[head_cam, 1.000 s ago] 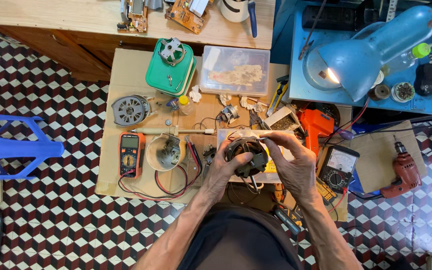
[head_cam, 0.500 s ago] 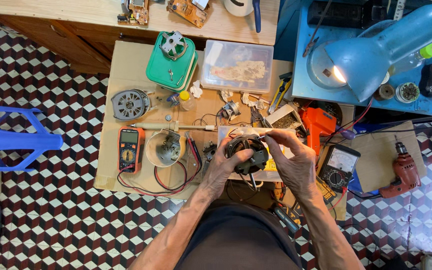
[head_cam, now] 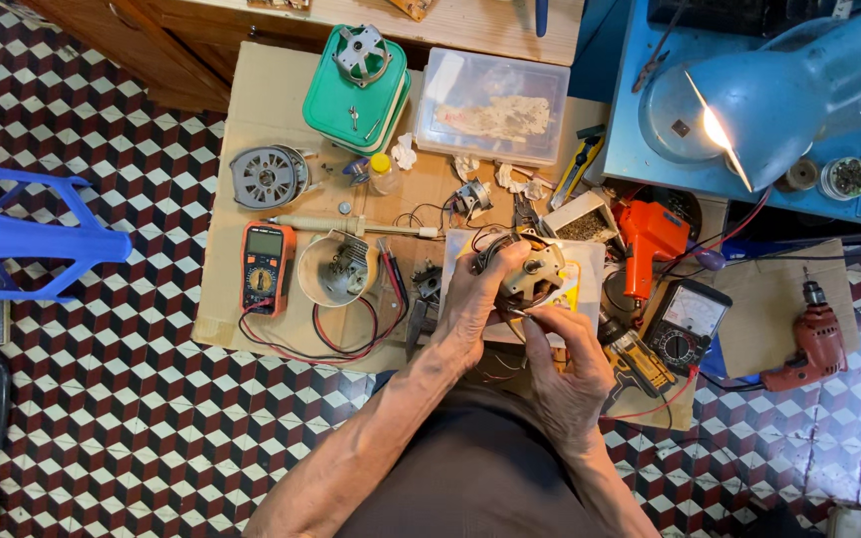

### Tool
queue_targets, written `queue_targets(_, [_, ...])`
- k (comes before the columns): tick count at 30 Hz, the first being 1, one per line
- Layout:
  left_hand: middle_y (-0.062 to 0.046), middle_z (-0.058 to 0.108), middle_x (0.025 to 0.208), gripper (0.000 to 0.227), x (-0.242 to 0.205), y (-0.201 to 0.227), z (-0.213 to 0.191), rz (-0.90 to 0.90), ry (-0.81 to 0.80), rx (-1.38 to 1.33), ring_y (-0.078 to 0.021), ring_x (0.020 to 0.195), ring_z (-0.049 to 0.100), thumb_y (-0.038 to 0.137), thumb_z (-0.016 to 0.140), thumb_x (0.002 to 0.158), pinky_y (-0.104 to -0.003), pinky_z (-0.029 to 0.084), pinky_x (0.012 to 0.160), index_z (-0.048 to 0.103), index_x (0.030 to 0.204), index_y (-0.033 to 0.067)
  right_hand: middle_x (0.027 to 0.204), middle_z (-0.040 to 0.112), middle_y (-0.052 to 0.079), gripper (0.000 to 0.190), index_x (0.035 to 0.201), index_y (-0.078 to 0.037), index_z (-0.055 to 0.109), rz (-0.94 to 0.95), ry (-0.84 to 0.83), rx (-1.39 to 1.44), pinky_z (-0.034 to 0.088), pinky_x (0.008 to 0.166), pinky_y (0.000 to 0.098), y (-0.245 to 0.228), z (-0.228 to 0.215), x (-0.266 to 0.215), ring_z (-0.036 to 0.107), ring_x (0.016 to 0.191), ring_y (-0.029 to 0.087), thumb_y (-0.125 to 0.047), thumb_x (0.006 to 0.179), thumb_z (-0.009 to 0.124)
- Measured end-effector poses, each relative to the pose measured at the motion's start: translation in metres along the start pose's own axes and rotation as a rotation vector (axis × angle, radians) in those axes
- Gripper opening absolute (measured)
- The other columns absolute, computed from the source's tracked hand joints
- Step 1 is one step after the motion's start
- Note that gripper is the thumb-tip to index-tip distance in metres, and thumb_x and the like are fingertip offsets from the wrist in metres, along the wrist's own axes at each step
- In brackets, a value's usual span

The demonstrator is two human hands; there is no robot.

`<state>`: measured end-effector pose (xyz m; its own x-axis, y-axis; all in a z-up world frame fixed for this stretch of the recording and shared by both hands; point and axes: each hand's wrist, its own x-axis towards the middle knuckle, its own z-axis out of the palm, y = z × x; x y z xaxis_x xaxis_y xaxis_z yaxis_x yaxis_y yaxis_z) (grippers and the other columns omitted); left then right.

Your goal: The person works at a cluttered workbench, handling a small electric motor and various tools. They use a cordless drill to drive screws into the motor housing, then set the drill down and continue manipulating the motor and small parts by hand.

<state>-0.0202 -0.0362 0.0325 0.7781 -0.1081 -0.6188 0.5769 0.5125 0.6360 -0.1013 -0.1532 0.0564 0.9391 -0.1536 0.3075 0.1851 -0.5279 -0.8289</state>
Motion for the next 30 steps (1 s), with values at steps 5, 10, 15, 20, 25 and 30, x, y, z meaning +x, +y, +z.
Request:
queue_targets(5, [-0.004,0.073,0.096,0.049,-0.005,-0.001,0.007,-0.016,-0.036,-0.012,-0.0125,0.079,0.072,0.043,0.078,0.078,-0.029,0.063,0.064,0.070,0.112,0.0082,0.106,0.073,0.009,0.018,0.112,-0.003,0.069,0.019,0.028,-0.074,0.058,0.087,0.0275,0.007,0.000,-0.002,0.073,0.096,0.015,-0.002,0.094,0.075])
queue_targets(10, [-0.005,0.074,0.093,0.054,-0.003,-0.002,0.008,-0.058,-0.012,0.007,-0.0131,0.076,0.073,0.049,0.076,0.076,-0.030,0.062,0.060,0.071,0.111,0.0084,0.104,0.075,0.007,0.017,0.111,-0.004,0.070,0.066,0.012,-0.083,0.058,0.086,0.0270,0.008,-0.003,-0.004,0.074,0.094,0.014,-0.005,0.095,0.073])
queue_targets(15, [-0.005,0.073,0.091,0.056,-0.001,-0.007,0.006,-0.071,0.030,0.033,-0.0126,0.073,0.071,0.051,0.077,0.074,-0.028,0.059,0.055,0.071,0.111,0.0093,0.101,0.076,0.006,0.017,0.113,-0.004,0.071,0.143,0.021,-0.014,0.059,0.083,0.0272,0.008,-0.001,-0.006,0.074,0.092,0.014,-0.005,0.097,0.073])
queue_targets(20, [-0.007,0.073,0.092,0.058,-0.001,-0.009,0.005,-0.035,-0.002,0.016,-0.0142,0.074,0.072,0.051,0.077,0.074,-0.029,0.061,0.057,0.070,0.111,0.0074,0.102,0.075,0.007,0.015,0.112,-0.004,0.069,0.030,-0.006,-0.087,0.060,0.084,0.0278,0.012,-0.002,-0.002,0.074,0.094,0.015,-0.006,0.097,0.072])
queue_targets(25, [-0.007,0.073,0.095,0.054,-0.003,-0.011,0.005,0.013,-0.028,-0.045,-0.0149,0.077,0.072,0.045,0.081,0.076,-0.032,0.062,0.064,0.070,0.111,0.0051,0.100,0.075,0.009,0.015,0.109,-0.004,0.068,0.038,-0.022,-0.140,0.060,0.081,0.0285,0.008,-0.002,0.000,0.074,0.090,0.016,-0.007,0.096,0.073])
queue_targets(30, [-0.007,0.073,0.096,0.051,-0.006,-0.014,0.009,0.105,-0.028,-0.114,-0.0154,0.080,0.072,0.038,0.084,0.076,-0.034,0.061,0.072,0.069,0.109,0.0021,0.094,0.074,0.010,0.016,0.107,-0.002,0.067,0.098,-0.063,-0.216,0.058,0.075,0.0306,0.003,-0.003,0.003,0.074,0.082,0.017,-0.009,0.094,0.074])
